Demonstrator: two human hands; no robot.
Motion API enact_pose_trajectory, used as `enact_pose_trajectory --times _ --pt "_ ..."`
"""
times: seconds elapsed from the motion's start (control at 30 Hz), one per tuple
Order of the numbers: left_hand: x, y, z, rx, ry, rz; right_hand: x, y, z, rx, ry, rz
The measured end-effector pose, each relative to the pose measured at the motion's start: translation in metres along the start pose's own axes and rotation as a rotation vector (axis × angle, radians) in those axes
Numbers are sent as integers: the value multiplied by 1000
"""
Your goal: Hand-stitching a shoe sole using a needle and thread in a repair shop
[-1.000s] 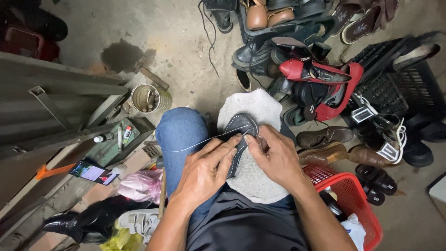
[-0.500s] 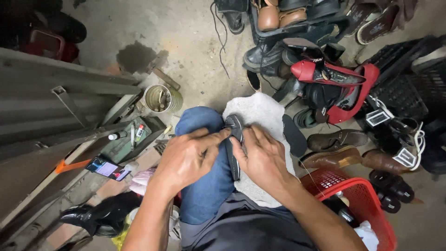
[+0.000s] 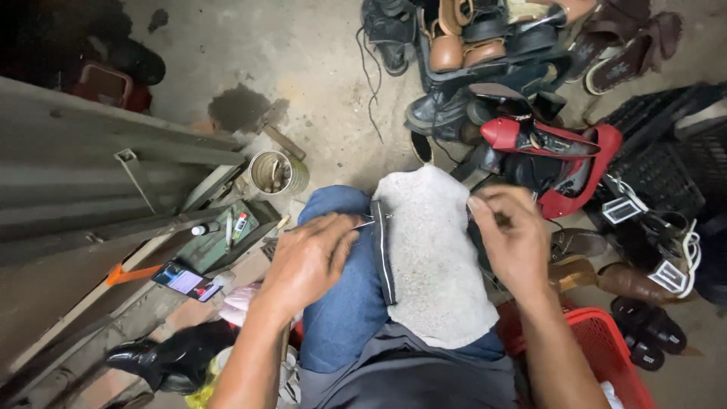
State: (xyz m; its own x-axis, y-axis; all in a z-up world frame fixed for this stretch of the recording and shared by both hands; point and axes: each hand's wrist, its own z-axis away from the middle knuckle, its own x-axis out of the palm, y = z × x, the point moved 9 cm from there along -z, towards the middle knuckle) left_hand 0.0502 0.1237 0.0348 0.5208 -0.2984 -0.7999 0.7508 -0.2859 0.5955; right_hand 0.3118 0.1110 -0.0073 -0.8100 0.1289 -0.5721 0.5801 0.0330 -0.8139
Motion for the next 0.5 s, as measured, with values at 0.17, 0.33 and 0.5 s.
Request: enact_pose_trajectory --times 0.17,0.33,0.5 --pt "10 12 1 67 81 -104 8 -60 -3 -257 61 298" --pt "-5 24 -1 93 202 -88 55 -76 4 -432 -198 122" --pt "-4 18 6 79 247 -92 39 -76 6 -137 -386 -669"
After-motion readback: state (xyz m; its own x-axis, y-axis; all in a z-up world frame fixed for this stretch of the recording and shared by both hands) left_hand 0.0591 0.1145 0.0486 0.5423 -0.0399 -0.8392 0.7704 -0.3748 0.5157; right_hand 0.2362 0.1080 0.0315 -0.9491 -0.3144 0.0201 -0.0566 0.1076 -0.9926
